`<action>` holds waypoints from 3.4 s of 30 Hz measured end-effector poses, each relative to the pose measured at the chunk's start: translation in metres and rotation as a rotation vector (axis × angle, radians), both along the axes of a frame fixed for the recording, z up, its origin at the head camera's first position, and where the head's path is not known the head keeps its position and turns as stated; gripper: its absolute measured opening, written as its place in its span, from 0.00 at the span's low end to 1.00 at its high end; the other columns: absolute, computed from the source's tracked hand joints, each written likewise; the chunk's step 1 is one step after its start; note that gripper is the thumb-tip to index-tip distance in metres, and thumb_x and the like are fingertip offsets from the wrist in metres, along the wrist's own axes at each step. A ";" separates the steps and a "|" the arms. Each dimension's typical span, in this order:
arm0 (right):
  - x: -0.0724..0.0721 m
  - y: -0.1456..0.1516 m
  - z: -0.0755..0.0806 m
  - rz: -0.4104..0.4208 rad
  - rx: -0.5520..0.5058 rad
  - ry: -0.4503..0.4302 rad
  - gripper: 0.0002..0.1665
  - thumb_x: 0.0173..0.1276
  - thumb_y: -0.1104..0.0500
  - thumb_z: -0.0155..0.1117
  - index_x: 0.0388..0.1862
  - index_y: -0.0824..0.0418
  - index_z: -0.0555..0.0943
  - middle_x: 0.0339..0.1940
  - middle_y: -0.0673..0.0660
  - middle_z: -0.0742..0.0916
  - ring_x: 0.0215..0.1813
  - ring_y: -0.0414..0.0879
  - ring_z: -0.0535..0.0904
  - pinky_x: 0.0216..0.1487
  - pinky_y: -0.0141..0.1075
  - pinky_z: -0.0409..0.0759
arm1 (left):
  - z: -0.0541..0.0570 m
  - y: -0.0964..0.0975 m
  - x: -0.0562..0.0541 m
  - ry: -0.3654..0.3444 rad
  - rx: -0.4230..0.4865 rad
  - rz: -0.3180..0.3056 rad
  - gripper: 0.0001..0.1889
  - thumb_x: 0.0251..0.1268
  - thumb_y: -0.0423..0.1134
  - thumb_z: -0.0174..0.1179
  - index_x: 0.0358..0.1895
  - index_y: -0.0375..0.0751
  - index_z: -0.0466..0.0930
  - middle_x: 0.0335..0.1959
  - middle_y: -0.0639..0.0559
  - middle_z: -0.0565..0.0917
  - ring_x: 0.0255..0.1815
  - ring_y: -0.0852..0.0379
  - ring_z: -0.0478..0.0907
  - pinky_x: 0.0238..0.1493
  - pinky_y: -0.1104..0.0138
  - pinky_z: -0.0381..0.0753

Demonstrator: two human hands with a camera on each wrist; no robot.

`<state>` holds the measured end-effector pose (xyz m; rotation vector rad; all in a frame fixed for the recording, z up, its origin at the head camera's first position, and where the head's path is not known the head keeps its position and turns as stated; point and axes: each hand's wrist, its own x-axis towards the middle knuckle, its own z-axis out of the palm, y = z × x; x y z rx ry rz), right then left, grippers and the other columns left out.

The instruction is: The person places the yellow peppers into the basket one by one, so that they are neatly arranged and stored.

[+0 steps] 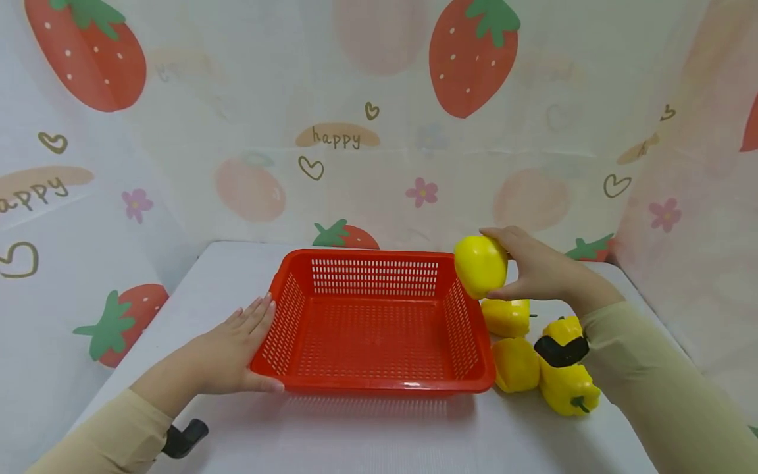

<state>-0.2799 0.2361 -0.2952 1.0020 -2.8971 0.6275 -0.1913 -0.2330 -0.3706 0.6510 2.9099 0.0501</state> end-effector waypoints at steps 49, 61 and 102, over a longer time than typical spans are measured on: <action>-0.035 -0.144 -0.036 0.094 0.012 -0.178 0.55 0.46 0.41 0.73 0.69 0.50 0.56 0.59 0.48 0.68 0.54 0.42 0.66 0.52 0.37 0.73 | -0.002 0.000 0.003 0.031 0.036 -0.002 0.66 0.34 0.80 0.50 0.71 0.33 0.42 0.73 0.39 0.45 0.72 0.40 0.42 0.67 0.45 0.49; -0.042 -0.175 -0.054 0.088 -0.013 -0.244 0.56 0.44 0.41 0.73 0.69 0.47 0.55 0.55 0.46 0.69 0.53 0.41 0.66 0.48 0.35 0.75 | -0.004 0.000 0.002 0.017 0.038 0.003 0.65 0.35 0.78 0.53 0.71 0.33 0.43 0.73 0.39 0.45 0.72 0.40 0.41 0.66 0.45 0.49; -0.047 -0.252 -0.106 0.070 -0.019 -0.381 0.58 0.41 0.38 0.74 0.67 0.53 0.56 0.55 0.48 0.70 0.52 0.42 0.67 0.55 0.38 0.72 | -0.003 0.000 0.005 -0.014 0.038 0.014 0.67 0.32 0.80 0.52 0.72 0.34 0.41 0.73 0.39 0.43 0.72 0.41 0.40 0.66 0.45 0.48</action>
